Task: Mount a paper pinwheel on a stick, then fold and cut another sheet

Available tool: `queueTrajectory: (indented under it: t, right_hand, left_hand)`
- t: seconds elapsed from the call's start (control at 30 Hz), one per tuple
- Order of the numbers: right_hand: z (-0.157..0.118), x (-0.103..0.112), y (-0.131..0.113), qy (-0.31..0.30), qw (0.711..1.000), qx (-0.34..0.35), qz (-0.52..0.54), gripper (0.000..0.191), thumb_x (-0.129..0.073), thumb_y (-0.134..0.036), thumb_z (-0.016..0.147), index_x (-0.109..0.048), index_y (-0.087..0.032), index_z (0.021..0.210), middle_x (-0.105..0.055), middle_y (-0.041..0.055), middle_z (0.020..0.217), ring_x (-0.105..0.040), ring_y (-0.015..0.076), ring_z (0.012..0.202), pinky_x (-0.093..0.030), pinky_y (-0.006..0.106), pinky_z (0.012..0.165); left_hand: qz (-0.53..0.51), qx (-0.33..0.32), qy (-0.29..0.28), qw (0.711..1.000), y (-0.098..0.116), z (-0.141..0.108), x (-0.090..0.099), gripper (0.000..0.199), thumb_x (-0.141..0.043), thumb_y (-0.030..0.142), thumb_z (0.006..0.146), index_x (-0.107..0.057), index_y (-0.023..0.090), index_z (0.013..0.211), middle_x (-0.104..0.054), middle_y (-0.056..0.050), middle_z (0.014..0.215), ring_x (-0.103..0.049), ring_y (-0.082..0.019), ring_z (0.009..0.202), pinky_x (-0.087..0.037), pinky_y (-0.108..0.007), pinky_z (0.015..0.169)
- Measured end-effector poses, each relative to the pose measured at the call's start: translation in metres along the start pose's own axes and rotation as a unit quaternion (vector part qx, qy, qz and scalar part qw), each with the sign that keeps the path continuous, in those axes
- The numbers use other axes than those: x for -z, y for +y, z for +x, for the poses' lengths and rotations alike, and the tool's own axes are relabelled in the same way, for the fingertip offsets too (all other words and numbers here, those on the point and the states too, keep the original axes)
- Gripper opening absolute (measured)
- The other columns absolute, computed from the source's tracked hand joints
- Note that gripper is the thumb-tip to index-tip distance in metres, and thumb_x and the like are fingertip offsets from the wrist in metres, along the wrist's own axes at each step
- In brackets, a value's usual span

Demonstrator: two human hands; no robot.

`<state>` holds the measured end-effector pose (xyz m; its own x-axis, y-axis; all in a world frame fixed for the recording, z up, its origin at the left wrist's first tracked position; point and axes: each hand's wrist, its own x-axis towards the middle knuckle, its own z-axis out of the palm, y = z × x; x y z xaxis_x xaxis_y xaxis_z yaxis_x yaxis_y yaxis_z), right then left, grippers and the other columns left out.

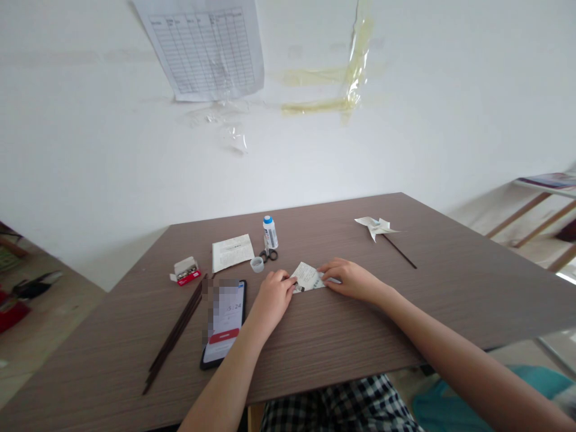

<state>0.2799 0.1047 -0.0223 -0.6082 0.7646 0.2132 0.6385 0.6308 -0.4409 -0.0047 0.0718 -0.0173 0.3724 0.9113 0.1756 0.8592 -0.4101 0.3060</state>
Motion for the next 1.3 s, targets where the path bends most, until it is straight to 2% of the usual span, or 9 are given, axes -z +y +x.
queueTrajectory:
  t: [0.23,0.4,0.6,0.77,0.87,1.13,1.3]
  right_hand:
    - [0.0,0.0,-0.001,0.0,1.0,0.003,0.002,0.022,-0.074,-0.017,0.107,-0.094,-0.026,0.108,-0.091,0.0109,0.134,-0.083,0.0339,0.129,-0.064,0.05,0.118]
    - [0.0,-0.002,0.002,0.008,1.0,0.014,0.012,0.024,-0.074,-0.015,0.106,-0.093,-0.027,0.117,-0.09,0.0107,0.135,-0.082,0.0329,0.129,-0.062,0.05,0.119]
    - [0.002,-0.007,-0.003,0.016,1.0,0.019,-0.002,0.017,-0.076,-0.015,0.106,-0.089,-0.026,0.11,-0.086,0.0105,0.131,-0.078,0.0309,0.126,-0.06,0.049,0.118]
    - [0.006,-0.014,-0.019,0.03,0.998,-0.036,-0.037,0.002,-0.079,-0.022,0.108,-0.081,-0.022,0.108,-0.079,0.0127,0.125,-0.073,0.0328,0.123,-0.059,0.049,0.113]
    - [0.008,-0.019,-0.026,0.028,0.995,-0.084,-0.051,0.008,-0.082,-0.027,0.107,-0.079,-0.022,0.112,-0.075,0.0145,0.132,-0.069,0.0348,0.129,-0.057,0.051,0.116]
    - [0.012,-0.019,-0.033,0.004,0.989,-0.137,-0.05,0.025,-0.087,-0.046,0.106,-0.079,-0.025,0.117,-0.07,0.0139,0.139,-0.066,0.0365,0.135,-0.054,0.053,0.121]
    - [0.016,-0.018,-0.032,-0.003,0.984,-0.174,-0.038,0.031,-0.09,-0.048,0.103,-0.081,-0.028,0.125,-0.069,0.0138,0.146,-0.063,0.0378,0.142,-0.05,0.055,0.126]
  left_hand:
    - [0.008,0.012,-0.011,1.0,0.002,0.002,0.002,0.035,-0.07,0.007,0.11,-0.092,0.023,0.132,-0.084,-0.013,0.135,-0.078,-0.032,0.129,-0.063,-0.046,0.117]
    - [0.018,0.019,-0.023,0.999,0.005,0.002,0.003,0.036,-0.069,0.006,0.11,-0.089,0.021,0.135,-0.082,-0.013,0.136,-0.077,-0.032,0.129,-0.062,-0.046,0.117]
    - [0.032,0.036,-0.022,0.999,0.017,0.0,0.008,0.023,-0.074,0.017,0.111,-0.089,0.021,0.127,-0.081,-0.014,0.135,-0.076,-0.033,0.129,-0.061,-0.049,0.115]
    - [0.076,0.09,-0.039,0.992,0.04,0.001,0.015,0.018,-0.077,0.028,0.112,-0.087,0.019,0.125,-0.078,-0.016,0.138,-0.074,-0.036,0.137,-0.061,-0.048,0.114]
    - [0.084,0.112,-0.041,0.989,0.048,0.002,0.018,0.02,-0.079,0.034,0.112,-0.086,0.02,0.124,-0.078,-0.015,0.137,-0.074,-0.036,0.137,-0.06,-0.047,0.112]
    - [0.061,0.127,-0.037,0.989,0.043,0.007,0.015,0.029,-0.085,0.046,0.109,-0.084,0.021,0.122,-0.077,-0.015,0.136,-0.074,-0.037,0.133,-0.06,-0.046,0.107]
    - [0.045,0.139,-0.043,0.988,0.043,0.008,0.018,0.029,-0.086,0.046,0.106,-0.083,0.022,0.122,-0.077,-0.015,0.137,-0.074,-0.038,0.133,-0.059,-0.047,0.108]
